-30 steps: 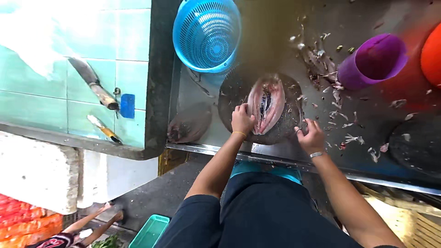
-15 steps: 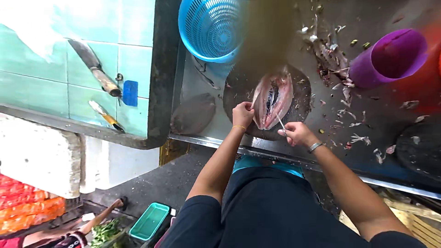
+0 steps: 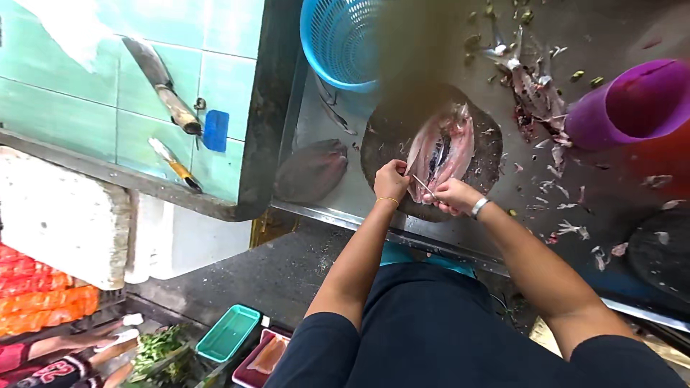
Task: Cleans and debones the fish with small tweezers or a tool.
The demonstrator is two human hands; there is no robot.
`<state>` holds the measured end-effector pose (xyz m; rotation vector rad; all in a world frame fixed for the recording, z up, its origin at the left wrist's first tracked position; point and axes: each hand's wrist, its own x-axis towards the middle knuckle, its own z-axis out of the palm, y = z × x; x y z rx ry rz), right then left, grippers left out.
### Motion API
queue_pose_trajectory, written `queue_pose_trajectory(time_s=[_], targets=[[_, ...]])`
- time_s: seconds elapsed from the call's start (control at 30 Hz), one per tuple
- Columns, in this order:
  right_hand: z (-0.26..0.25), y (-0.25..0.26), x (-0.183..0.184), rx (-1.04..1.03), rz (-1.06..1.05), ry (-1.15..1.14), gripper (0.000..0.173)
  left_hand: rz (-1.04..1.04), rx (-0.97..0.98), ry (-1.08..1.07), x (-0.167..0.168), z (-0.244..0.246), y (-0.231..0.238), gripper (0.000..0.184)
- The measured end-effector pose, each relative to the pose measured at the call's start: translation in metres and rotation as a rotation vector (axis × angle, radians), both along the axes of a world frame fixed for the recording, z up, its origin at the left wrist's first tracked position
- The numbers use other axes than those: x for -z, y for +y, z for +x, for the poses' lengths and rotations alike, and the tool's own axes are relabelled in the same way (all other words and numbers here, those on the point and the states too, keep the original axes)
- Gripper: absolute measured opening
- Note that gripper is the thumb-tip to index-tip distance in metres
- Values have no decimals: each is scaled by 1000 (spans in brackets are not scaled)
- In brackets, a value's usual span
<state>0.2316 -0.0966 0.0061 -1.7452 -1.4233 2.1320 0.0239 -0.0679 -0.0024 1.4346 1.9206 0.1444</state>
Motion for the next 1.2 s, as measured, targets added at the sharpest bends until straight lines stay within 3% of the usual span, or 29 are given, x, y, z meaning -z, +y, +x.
queue_pose_trajectory(time_s=[0.13,0.27,0.37,0.5,0.6,0.9,1.0,1.13,1.2], targets=[[5,5,-13,62,78,13,26,4,-12,-3,-2,0,1,39],[2,7,-3,76,-49,39,34,-13,-23,12,-2,2,4,34],[6,14,-12,170,48,132,28,-4,-51,3,-4,3,8,31],[-1,15,-4,79,-56,67,40,-6,-63,20,-3,4,7,27],[-1,20,-13,140,24,53,34,10,-63,11,-5,3,14,26],[-6,21,-14,205,-85,134,46,-18,-68,36,-3,3,23,22],[-7,23,-15,352,31,139,35,-23,-65,26,-7,5,30,21],[-5,27,-7,269,-109,162,50,-52,-64,37,-6,3,32,22],[-5,30,-8,340,4,120,40,-38,-51,31,-6,4,36,22]])
